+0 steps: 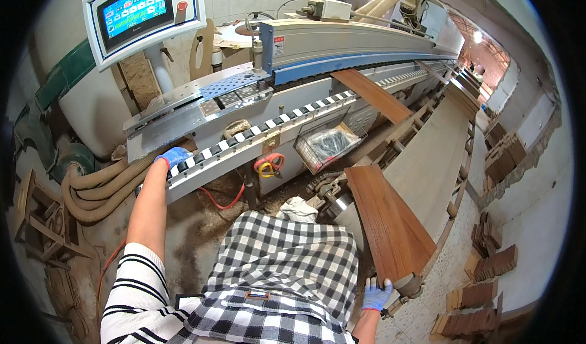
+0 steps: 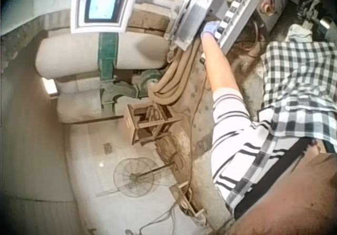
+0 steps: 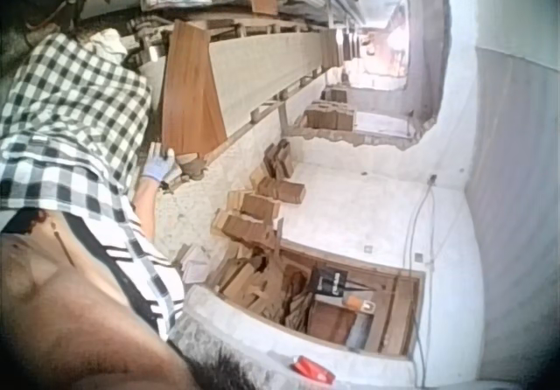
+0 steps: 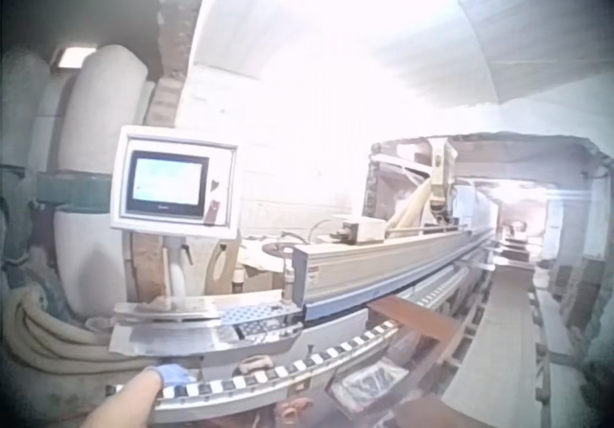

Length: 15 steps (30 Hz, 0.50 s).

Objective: The person repeatedly feeds wooden planks through a conveyor belt sander, guiding each piece with gloved hands and stacking the finished planks on a nearby table. The process is continuous and repetitive throughout the clip.

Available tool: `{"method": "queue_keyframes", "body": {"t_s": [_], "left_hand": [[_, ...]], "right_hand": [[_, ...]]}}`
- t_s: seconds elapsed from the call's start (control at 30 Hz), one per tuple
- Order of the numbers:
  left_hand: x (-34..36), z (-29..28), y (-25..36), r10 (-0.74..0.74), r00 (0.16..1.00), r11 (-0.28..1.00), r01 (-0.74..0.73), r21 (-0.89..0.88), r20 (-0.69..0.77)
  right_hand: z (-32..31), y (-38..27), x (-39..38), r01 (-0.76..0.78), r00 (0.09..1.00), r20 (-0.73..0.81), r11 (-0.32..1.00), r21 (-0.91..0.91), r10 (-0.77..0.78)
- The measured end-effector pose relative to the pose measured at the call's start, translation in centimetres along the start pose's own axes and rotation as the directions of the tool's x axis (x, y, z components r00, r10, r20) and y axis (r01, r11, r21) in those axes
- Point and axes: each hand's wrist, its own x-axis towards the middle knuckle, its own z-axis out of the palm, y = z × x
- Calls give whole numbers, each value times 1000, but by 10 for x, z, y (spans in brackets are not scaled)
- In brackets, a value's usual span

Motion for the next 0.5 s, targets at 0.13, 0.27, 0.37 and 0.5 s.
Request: {"method": "queue_keyframes", "body": {"t_s": [0.13,0.27,0.37,0.5], "left_hand": [[-8,-5,19,-61,998,998,61,-26,1],[0,-1,2,-3,1000,1000,3,-31,1],[-1,-1,5,11,1000,1000,-11,-15,-5],[0,1,7,-21,1000,999,21,-27,-21]], "right_hand": [[-2,-9,6,-76,990,121,997,-25,78],[11,-22,-6,34,965,262,998,-54,-18],[11,-33,-25,168,947,294,980,-111,-129],[15,-41,-44,295,909,361,932,-209,-207]]}}
